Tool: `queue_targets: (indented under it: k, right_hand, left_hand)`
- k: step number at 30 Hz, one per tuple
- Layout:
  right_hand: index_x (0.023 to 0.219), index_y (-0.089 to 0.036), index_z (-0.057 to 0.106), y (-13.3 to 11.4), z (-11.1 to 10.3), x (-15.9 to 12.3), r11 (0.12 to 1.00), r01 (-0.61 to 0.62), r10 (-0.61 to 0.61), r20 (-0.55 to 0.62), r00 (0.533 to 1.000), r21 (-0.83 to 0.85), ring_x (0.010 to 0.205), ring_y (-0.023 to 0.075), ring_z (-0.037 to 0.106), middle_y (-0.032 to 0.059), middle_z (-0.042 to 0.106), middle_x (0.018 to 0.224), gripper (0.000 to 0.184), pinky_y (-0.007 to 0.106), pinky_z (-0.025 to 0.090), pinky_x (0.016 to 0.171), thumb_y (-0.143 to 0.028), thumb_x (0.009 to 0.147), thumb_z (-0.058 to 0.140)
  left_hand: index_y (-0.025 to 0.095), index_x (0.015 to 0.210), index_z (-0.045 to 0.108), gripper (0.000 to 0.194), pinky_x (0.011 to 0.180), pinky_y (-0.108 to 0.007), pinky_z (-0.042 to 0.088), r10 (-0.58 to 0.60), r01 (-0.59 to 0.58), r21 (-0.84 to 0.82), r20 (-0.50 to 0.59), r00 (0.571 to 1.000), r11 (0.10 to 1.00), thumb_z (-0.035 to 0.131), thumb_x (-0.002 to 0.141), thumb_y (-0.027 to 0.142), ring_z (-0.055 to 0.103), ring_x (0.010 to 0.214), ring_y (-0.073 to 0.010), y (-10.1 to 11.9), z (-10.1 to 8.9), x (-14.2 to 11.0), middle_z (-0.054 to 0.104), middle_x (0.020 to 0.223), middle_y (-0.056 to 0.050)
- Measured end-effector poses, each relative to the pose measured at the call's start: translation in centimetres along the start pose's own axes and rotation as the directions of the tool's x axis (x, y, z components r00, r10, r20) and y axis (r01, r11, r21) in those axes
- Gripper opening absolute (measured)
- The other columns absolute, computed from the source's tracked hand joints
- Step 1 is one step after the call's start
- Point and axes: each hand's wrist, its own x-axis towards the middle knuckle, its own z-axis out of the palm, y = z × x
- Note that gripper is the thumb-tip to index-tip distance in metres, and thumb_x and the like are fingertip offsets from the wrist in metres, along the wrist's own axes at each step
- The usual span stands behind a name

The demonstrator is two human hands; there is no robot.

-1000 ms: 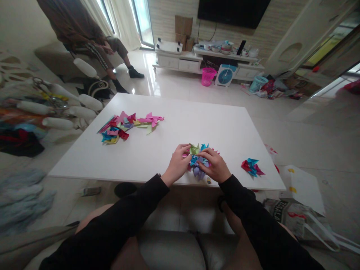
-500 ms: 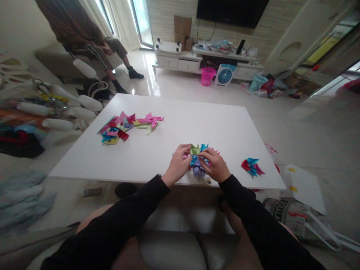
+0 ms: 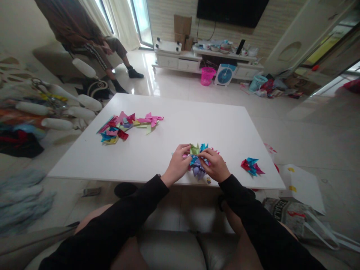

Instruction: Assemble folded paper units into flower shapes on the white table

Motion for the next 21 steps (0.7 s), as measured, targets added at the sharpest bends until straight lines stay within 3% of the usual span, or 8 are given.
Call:
queue_targets:
  k: [4,14,21]
  right_hand:
    - [0.107,-0.024,0.067,0.02,0.03,0.0,1.0,-0.002,0.002,0.0,1.0,0.001,0.09,0.0228,0.064,0.0076,0.065,0.099,0.02,0.038,0.054,0.079,-0.014,0.095,0.054]
    - [0.104,-0.024,0.068,-0.11,-0.09,0.01,1.0,-0.01,0.01,-0.001,1.0,0.008,0.09,0.0232,0.064,0.0079,0.065,0.098,0.017,0.038,0.054,0.08,-0.014,0.094,0.056]
    - [0.103,-0.024,0.067,-0.2,-0.06,0.0,1.0,-0.011,0.011,0.0,1.0,-0.001,0.089,0.023,0.064,0.0079,0.065,0.097,0.017,0.038,0.054,0.079,-0.015,0.094,0.056]
  left_hand:
    - [0.018,0.116,0.072,0.037,0.098,-0.036,0.056,0.01,-0.01,0.001,0.006,1.0,1.0,0.059,0.082,0.01,0.067,0.103,-0.0185,0.03,-0.02,0.0,0.06,0.127,-0.01]
    - [0.017,0.115,0.072,0.037,0.081,-0.031,0.062,-0.021,0.021,-0.017,0.016,1.0,1.0,0.058,0.082,0.011,0.067,0.101,-0.0193,0.62,-0.03,-0.15,0.06,0.127,-0.011]
    - [0.017,0.116,0.072,0.037,0.098,-0.038,0.057,-0.007,0.007,0.023,0.012,1.0,1.0,0.059,0.082,0.011,0.066,0.106,-0.0203,0.43,-0.1,-0.12,0.061,0.127,-0.011]
